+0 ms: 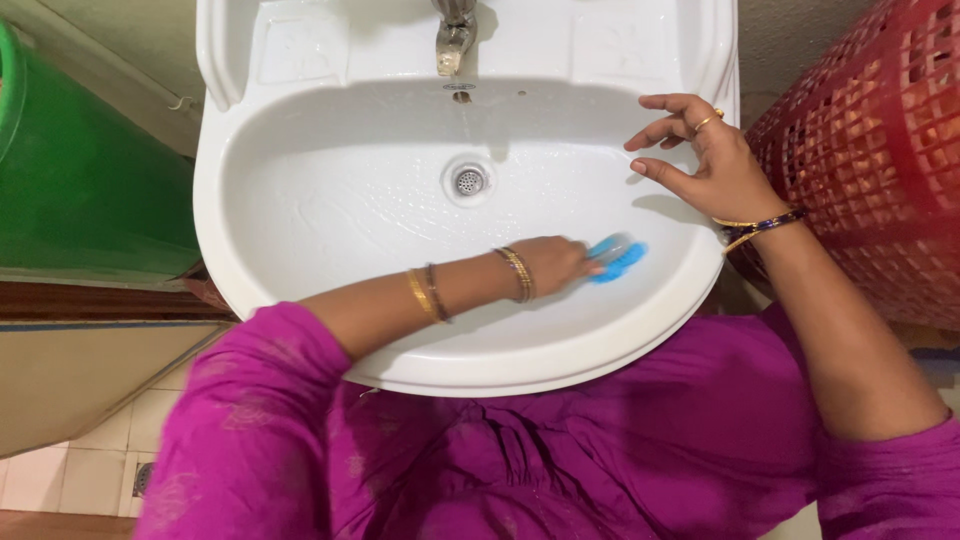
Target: The person cleans the surface of a sink using a small blue brush and running water from the faucet.
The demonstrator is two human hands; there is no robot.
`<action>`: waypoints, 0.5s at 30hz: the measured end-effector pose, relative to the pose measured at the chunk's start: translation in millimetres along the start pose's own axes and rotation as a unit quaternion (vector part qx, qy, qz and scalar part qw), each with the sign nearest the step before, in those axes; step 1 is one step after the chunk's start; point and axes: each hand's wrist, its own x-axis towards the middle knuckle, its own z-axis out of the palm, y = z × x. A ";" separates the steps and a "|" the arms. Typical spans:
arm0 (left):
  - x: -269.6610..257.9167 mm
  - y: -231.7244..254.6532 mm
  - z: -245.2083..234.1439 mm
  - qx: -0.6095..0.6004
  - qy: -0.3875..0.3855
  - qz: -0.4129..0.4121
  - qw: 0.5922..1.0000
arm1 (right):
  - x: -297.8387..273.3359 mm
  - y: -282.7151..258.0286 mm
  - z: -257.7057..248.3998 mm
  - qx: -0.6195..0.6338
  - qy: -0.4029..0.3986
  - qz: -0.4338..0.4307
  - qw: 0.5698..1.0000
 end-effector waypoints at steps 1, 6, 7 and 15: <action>-6.4 -22.2 -1.2 0.054 0.050 0.061 0.995 | 0.5 -0.2 -0.2 0.004 0.000 0.001 1.000; 12.6 -124.6 -47.6 0.091 0.095 -0.094 0.987 | 1.2 -0.6 0.7 -0.006 -0.001 0.007 1.000; 21.6 -121.5 -49.2 0.104 0.125 -0.062 0.985 | 2.0 -0.6 0.4 -0.001 -0.001 0.007 1.000; -18.4 -20.3 -10.2 0.024 -0.051 0.028 0.998 | -0.8 1.6 0.1 -0.022 0.002 0.009 1.000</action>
